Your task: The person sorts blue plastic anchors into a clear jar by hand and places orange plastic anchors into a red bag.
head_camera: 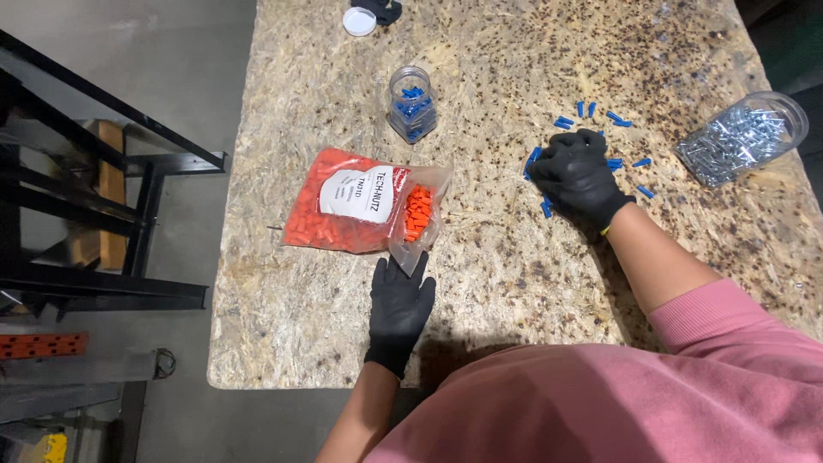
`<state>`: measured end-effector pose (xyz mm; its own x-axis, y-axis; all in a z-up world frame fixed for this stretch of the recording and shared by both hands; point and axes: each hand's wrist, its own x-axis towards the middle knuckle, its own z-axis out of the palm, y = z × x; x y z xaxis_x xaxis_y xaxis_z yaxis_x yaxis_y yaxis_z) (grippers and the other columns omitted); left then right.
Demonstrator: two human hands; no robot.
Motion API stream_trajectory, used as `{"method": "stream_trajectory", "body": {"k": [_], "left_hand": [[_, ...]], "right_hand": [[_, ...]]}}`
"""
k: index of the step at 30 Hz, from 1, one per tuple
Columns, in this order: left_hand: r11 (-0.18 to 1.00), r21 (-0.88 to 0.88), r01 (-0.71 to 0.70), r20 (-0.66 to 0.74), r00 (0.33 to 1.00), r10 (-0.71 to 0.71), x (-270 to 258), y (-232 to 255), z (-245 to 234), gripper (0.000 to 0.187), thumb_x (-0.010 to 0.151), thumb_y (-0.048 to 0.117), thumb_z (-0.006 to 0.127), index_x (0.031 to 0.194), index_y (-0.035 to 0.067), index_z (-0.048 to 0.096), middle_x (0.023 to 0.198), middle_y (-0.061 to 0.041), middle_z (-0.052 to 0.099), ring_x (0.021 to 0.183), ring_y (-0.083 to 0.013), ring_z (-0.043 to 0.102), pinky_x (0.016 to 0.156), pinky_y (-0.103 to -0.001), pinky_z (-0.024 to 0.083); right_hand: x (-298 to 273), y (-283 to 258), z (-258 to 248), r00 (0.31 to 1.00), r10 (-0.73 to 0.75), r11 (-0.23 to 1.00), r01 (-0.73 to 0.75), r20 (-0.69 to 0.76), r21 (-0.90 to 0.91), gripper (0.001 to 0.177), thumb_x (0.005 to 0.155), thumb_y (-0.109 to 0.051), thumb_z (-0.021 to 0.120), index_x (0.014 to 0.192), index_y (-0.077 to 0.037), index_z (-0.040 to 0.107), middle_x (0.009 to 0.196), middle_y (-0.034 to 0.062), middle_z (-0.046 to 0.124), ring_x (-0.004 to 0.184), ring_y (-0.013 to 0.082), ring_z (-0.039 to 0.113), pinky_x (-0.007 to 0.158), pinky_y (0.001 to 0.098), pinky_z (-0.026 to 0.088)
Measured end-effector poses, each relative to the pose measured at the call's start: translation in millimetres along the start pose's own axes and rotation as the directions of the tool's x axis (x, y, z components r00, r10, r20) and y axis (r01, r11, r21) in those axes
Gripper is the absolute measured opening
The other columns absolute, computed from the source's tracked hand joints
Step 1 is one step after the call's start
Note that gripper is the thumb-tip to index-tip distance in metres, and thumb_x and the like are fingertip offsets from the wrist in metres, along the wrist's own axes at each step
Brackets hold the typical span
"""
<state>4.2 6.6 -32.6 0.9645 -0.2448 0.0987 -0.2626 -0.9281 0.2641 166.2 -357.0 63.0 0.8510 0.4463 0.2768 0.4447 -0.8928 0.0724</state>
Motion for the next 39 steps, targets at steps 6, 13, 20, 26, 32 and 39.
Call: {"method": "stream_trajectory", "body": {"k": [6, 13, 20, 26, 32, 39], "left_hand": [[0.998, -0.063, 0.018, 0.080, 0.997, -0.013, 0, 5, -15, 0.056, 0.105, 0.054, 0.038, 0.156, 0.031, 0.043, 0.164, -0.001, 0.040, 0.156, -0.0220, 0.027, 0.130, -0.043, 0.009], [0.981, -0.184, 0.066, 0.119, 0.992, -0.044, 2, 10, -27, 0.057, 0.104, 0.053, 0.040, 0.157, 0.032, 0.041, 0.167, -0.003, 0.036, 0.157, -0.0225, 0.022, 0.130, -0.043, 0.005], [0.984, -0.175, 0.039, 0.054, 0.998, -0.029, 3, 12, -26, 0.054, 0.104, 0.050, 0.044, 0.153, 0.028, 0.049, 0.160, -0.007, 0.046, 0.155, -0.0249, 0.029, 0.129, -0.044, 0.010], [0.986, -0.160, -0.045, -0.221, 0.975, 0.009, 3, 16, -29, 0.054, 0.098, 0.041, 0.061, 0.149, 0.022, 0.056, 0.144, -0.015, 0.062, 0.145, -0.0285, 0.047, 0.126, -0.046, 0.025], [1.000, 0.004, 0.001, 0.036, 0.999, -0.001, 1, 12, -8, 0.059, 0.103, 0.038, 0.040, 0.158, 0.018, 0.041, 0.159, -0.027, 0.034, 0.156, -0.0367, 0.022, 0.128, -0.048, 0.008], [0.996, 0.022, -0.082, -0.187, 0.979, 0.085, 3, 16, -26, 0.055, 0.099, 0.032, 0.051, 0.150, 0.013, 0.056, 0.147, -0.026, 0.057, 0.146, -0.0420, 0.044, 0.124, -0.053, 0.024]], "right_hand": [[18, -2, -6, 0.997, -0.051, 0.980, 0.040, 0.051, 0.196, 0.021, 0.092, -0.046, 0.071, 0.078, -0.032, 0.066, 0.090, -0.0123, 0.068, 0.118, 0.0146, 0.063, 0.112, 0.0380, 0.034], [21, 12, 19, 0.986, -0.040, 0.992, 0.019, 0.164, 0.125, 0.016, 0.088, -0.045, 0.073, 0.087, -0.029, 0.070, 0.097, -0.0070, 0.067, 0.122, 0.0193, 0.060, 0.114, 0.0444, 0.031], [13, 10, 40, 0.974, 0.076, 0.988, -0.103, 0.214, 0.117, 0.017, 0.093, -0.044, 0.071, 0.094, -0.028, 0.070, 0.107, -0.0072, 0.066, 0.130, 0.0198, 0.054, 0.119, 0.0494, 0.023], [71, -6, -34, 0.999, -0.034, 0.999, 0.033, -0.016, -0.022, 0.019, 0.102, -0.035, 0.063, 0.092, -0.023, 0.073, 0.089, 0.0022, 0.070, 0.103, 0.0273, 0.069, 0.098, 0.0460, 0.042], [184, -65, -20, 0.867, -0.180, 0.902, 0.334, -0.464, 0.274, 0.013, 0.091, -0.013, 0.087, 0.099, -0.014, 0.077, 0.099, 0.0067, 0.066, 0.096, 0.0320, 0.061, 0.086, 0.0464, 0.036], [242, -73, 51, 0.955, -0.125, 0.956, 0.188, -0.268, 0.225, 0.016, 0.097, -0.026, 0.073, 0.088, -0.014, 0.079, 0.084, 0.0079, 0.072, 0.075, 0.0322, 0.065, 0.059, 0.0492, 0.042]]}}
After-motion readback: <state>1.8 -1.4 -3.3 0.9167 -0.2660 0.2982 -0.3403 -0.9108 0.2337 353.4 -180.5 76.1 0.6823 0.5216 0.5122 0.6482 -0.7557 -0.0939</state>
